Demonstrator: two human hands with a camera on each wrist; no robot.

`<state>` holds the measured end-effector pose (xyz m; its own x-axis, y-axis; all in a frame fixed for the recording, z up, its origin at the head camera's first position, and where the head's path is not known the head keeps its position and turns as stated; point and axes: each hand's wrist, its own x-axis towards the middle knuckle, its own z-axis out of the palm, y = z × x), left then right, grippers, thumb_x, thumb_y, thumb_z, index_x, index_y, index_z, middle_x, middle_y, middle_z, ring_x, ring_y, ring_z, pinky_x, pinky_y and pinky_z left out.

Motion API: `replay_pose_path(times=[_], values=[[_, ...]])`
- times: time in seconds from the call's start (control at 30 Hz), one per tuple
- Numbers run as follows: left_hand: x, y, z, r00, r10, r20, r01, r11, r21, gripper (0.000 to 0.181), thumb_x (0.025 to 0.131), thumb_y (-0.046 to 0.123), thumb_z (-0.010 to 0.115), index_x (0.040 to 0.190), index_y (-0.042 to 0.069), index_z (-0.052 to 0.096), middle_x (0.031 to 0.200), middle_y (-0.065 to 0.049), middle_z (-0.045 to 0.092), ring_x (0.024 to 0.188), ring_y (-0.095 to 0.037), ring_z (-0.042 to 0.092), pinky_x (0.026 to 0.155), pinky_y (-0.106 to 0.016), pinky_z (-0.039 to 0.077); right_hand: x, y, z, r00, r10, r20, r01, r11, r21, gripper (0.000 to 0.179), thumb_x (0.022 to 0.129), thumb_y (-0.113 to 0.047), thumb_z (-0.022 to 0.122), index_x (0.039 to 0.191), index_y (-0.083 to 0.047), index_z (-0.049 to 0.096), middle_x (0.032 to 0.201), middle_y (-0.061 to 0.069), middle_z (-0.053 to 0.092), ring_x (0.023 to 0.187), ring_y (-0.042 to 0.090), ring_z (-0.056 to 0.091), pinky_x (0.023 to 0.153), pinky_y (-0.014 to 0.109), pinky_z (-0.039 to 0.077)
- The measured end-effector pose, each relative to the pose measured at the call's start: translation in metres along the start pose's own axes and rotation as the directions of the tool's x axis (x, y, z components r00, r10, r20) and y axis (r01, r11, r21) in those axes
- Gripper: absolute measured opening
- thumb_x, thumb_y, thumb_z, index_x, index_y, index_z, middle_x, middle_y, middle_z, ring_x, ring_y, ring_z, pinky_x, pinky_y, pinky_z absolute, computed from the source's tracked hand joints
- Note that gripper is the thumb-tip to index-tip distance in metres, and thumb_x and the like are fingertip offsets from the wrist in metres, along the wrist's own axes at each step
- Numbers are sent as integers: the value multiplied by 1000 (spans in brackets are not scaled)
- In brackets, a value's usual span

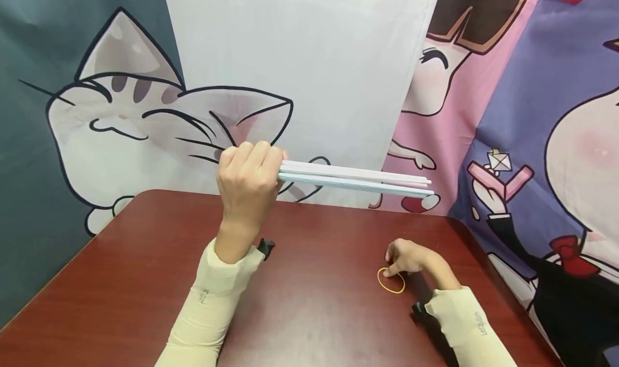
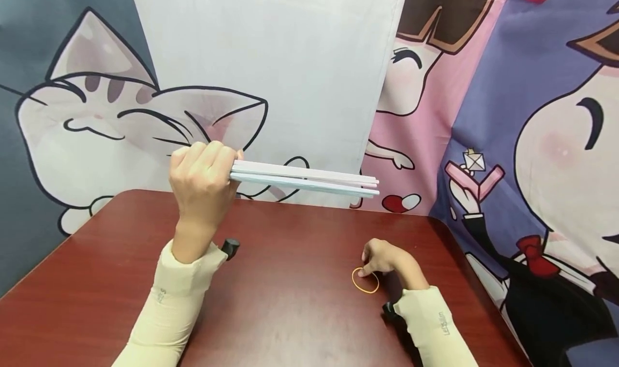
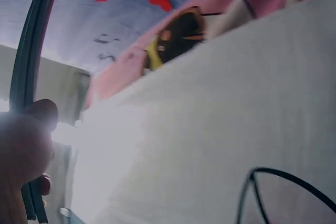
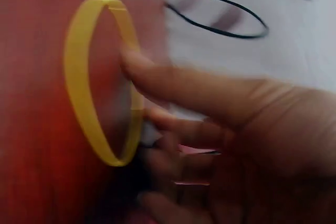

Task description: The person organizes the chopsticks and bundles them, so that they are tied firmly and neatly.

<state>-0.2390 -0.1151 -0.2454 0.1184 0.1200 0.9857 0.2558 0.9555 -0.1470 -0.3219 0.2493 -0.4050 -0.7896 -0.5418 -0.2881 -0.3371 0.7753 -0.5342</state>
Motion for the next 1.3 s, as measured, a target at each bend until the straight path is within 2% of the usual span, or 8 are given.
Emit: replay_pose_path(times=[0.27,0.4,0.47,0.6,0.67,0.77,1.03,1.3], values=[[-6,-13,16,997,-31,77,29,999,23,28,94,8,56,67,6,47,61,-6,42,55,-27,40,58,-38,35,3,-2,-6,983,-177,39,178,983,-33,21,88,-8,71,68,-5,63,59,-9,48,54,4,42,51,20,33],[-12,-17,14,994,-48,94,45,998,37,31,96,10,54,67,6,45,61,-7,41,55,-28,40,57,-38,33,1,-5,-10,952,-301,-49,303,915,266,14,95,-2,58,82,0,62,73,-2,62,66,9,60,63,23,52],[-14,-18,12,993,-52,103,49,998,34,31,96,11,54,67,5,45,61,-7,41,54,-29,40,56,-39,33,-2,-15,-15,924,-342,-172,378,745,550,16,99,3,49,89,0,61,80,4,68,74,14,67,74,29,57],[-16,-18,12,991,-48,122,46,999,23,30,96,11,55,68,5,46,61,-7,41,54,-29,40,56,-39,34,-17,-55,-31,848,-320,-422,478,119,870,29,103,4,35,93,-2,61,82,7,68,77,18,69,77,29,56],[-17,-17,13,991,-40,128,38,999,17,29,96,10,55,68,5,48,60,-7,42,54,-28,40,56,-39,34,-29,-80,-41,822,-286,-493,476,-132,870,31,104,1,34,93,-1,63,83,9,68,73,18,65,72,27,54],[-17,-15,15,992,-26,125,25,1000,13,27,94,9,56,69,6,50,60,-6,43,54,-28,40,56,-39,35,-46,-112,-52,758,-285,-586,502,-318,804,27,103,1,36,98,3,63,93,15,71,74,20,65,68,26,53],[-19,-13,17,991,-33,129,32,999,11,27,94,10,56,68,6,50,60,-6,42,54,-28,40,56,-39,35,-64,-154,-58,432,-254,-865,811,-309,496,20,81,28,56,88,9,58,106,25,71,71,32,71,54,26,54],[-20,-10,18,988,-42,147,43,999,-9,28,96,12,56,69,7,50,61,-7,43,55,-29,41,57,-40,35,-57,-159,-53,159,-181,-971,984,-51,170,29,68,20,78,93,25,65,97,32,69,87,33,72,80,35,58]])
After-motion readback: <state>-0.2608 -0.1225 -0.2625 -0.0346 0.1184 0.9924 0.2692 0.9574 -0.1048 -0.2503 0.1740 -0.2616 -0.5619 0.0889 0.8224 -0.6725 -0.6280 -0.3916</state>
